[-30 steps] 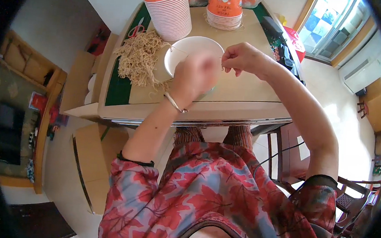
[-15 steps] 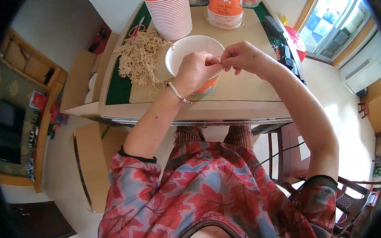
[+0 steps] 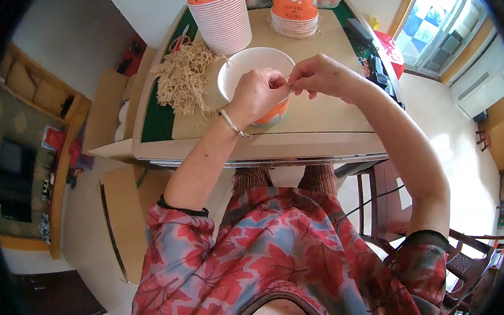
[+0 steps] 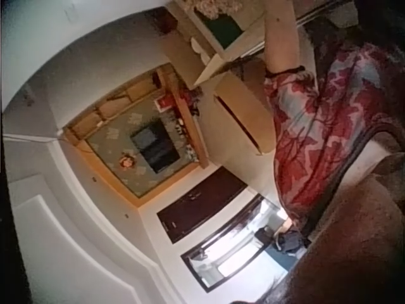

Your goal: Preparing a paper bucket by attaching a string handle and handling decorative straw.

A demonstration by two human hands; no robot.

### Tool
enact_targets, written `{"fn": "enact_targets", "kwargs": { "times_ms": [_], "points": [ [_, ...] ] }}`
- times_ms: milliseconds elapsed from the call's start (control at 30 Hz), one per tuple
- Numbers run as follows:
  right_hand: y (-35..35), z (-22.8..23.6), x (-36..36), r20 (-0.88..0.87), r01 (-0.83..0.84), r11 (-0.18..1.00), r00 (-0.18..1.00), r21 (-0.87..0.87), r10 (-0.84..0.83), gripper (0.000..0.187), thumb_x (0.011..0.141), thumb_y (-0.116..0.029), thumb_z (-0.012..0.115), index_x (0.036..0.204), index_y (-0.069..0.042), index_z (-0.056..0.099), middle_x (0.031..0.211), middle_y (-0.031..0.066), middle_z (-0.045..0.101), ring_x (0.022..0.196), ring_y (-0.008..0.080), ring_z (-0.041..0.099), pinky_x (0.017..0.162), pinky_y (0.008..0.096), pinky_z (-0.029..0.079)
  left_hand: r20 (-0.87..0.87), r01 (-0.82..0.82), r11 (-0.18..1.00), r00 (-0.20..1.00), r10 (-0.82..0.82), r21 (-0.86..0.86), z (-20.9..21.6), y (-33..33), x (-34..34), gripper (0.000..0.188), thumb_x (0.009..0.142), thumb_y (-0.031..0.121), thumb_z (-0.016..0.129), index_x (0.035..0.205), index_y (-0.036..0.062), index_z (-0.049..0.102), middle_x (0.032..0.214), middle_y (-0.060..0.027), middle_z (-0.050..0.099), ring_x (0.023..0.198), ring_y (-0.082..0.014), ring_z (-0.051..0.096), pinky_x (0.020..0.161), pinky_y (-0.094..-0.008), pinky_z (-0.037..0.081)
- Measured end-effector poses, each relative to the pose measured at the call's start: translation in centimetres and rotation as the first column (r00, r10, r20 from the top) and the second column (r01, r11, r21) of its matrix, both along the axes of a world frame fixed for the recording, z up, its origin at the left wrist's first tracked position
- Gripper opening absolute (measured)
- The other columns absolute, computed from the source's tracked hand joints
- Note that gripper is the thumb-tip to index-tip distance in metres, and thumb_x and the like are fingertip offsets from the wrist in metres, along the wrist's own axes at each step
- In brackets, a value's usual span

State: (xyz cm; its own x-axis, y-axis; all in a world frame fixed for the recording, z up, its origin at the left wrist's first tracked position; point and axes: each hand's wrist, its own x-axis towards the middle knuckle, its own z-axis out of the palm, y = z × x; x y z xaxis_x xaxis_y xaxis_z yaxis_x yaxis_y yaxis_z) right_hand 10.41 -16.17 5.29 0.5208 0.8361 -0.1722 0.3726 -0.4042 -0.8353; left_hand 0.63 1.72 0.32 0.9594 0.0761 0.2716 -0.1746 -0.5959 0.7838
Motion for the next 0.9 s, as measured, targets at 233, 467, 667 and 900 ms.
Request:
{"fn": "enact_targets", "kwargs": {
  "times_ms": [233,467,667,900],
  "points": [
    [0.0,-0.4,-0.5,0.029,0.04,0.999,0.999,0.022,-0.04,0.015,0.088,-0.012,0.069,0.098,-0.001,0.069,0.085,0.002,0.068,0.072,0.0092,0.06,0.063,0.0247,0.051,-0.001,-0.005,1.0,1.0,0.005,-0.013,0.1,-0.1,-0.3,0.015,0.08,0.019,0.069,0.083,0.0049,0.074,0.074,-0.0095,0.071,0.066,-0.0177,0.068,0.066,-0.0313,0.053],
    [-0.3,-1.5,-0.4,0.068,0.045,0.996,0.996,0.075,-0.05,0.014,0.088,-0.012,0.072,0.099,-0.002,0.069,0.084,0.001,0.067,0.075,0.008,0.059,0.063,0.025,0.051,0.008,0.005,0.999,1.0,-0.005,-0.047,0.1,0.0,-0.2,0.015,0.08,0.018,0.069,0.084,0.0043,0.074,0.074,-0.0083,0.071,0.067,-0.0145,0.066,0.067,-0.0298,0.053],
    [-0.4,-2.6,-0.2,0.055,0.052,0.991,0.997,0.126,-0.059,0.014,0.088,-0.013,0.072,0.098,-0.003,0.069,0.083,0.0001,0.067,0.074,0.0069,0.058,0.063,0.0239,0.05,-0.001,0.06,0.997,0.998,-0.06,-0.052,-0.4,0.4,0.2,0.014,0.085,0.015,0.075,0.092,0.0033,0.076,0.083,0.0008,0.071,0.073,-0.0072,0.061,0.07,-0.0239,0.051],
    [-0.6,-3.4,-0.4,0.016,0.066,0.973,0.997,0.22,-0.072,0.01,0.09,-0.012,0.069,0.096,-0.003,0.069,0.08,-0.0011,0.064,0.073,0.0063,0.056,0.062,0.0234,0.049,-0.028,0.044,0.998,0.999,-0.045,-0.05,-0.5,0.3,-0.2,0.014,0.085,0.015,0.075,0.092,0.0024,0.075,0.084,-0.0003,0.07,0.074,-0.0077,0.061,0.071,-0.0242,0.051]
  ]
}}
